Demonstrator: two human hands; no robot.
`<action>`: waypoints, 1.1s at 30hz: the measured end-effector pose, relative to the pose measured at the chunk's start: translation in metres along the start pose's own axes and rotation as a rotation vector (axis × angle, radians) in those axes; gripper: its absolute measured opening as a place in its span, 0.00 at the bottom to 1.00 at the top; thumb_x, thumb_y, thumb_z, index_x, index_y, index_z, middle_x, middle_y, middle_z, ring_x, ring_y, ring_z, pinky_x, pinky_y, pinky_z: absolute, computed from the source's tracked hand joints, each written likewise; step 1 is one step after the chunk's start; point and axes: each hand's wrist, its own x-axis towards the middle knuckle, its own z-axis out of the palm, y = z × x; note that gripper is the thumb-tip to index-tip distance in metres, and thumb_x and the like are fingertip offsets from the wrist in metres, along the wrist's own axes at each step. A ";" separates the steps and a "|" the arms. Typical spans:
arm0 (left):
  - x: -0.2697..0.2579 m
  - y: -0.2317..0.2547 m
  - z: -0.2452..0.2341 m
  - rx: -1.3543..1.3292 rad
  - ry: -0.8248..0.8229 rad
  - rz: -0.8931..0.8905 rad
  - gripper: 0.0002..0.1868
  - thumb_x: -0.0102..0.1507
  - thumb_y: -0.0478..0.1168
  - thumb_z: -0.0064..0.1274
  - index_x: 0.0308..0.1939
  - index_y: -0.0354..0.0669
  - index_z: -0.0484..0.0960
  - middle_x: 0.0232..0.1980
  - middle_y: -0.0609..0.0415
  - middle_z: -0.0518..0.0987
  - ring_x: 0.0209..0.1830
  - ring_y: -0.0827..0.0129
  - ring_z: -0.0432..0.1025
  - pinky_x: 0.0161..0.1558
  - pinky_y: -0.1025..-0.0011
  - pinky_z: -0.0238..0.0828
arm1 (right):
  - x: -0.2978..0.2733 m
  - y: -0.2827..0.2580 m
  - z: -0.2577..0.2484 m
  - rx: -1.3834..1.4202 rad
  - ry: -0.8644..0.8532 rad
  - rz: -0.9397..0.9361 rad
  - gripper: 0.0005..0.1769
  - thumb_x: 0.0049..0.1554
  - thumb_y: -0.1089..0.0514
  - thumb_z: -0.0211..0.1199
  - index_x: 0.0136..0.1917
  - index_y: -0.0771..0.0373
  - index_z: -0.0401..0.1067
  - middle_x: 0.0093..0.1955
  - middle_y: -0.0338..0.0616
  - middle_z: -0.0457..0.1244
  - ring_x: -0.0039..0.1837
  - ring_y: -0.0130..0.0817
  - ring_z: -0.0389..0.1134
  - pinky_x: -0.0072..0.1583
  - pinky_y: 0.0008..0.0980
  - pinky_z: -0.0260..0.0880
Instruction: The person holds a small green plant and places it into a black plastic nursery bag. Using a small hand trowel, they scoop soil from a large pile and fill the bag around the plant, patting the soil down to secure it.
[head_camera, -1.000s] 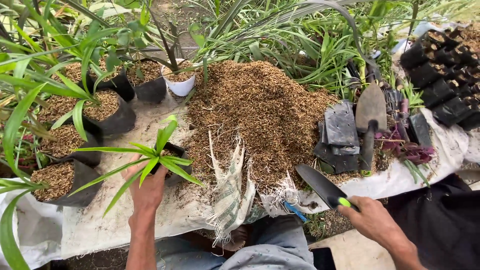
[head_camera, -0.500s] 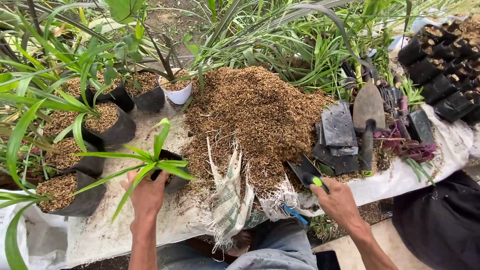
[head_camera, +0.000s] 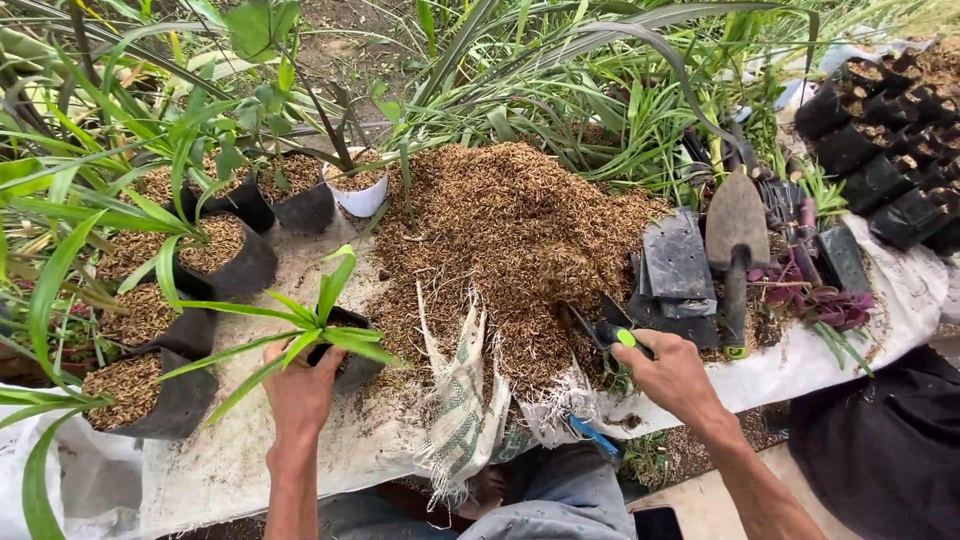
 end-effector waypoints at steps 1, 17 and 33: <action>0.003 0.004 0.002 -0.071 0.013 0.005 0.21 0.56 0.43 0.71 0.48 0.36 0.85 0.41 0.43 0.82 0.41 0.56 0.76 0.59 0.54 0.68 | -0.002 -0.004 -0.006 0.008 -0.016 0.009 0.19 0.56 0.47 0.66 0.52 0.62 0.83 0.35 0.55 0.72 0.44 0.42 0.72 0.53 0.43 0.71; -0.019 0.071 -0.036 0.021 -0.060 -0.069 0.19 0.65 0.41 0.55 0.58 0.37 0.83 0.56 0.30 0.76 0.56 0.40 0.76 0.59 0.51 0.70 | -0.022 -0.107 -0.021 -0.098 -0.302 -0.019 0.20 0.52 0.53 0.69 0.54 0.67 0.83 0.31 0.55 0.71 0.40 0.41 0.72 0.51 0.40 0.72; -0.002 0.011 -0.019 0.033 -0.093 0.123 0.14 0.69 0.31 0.44 0.57 0.36 0.80 0.52 0.37 0.81 0.55 0.50 0.77 0.61 0.54 0.72 | -0.020 -0.217 0.043 -0.506 -0.757 -0.375 0.12 0.63 0.54 0.56 0.40 0.59 0.73 0.31 0.42 0.63 0.31 0.31 0.62 0.40 0.28 0.67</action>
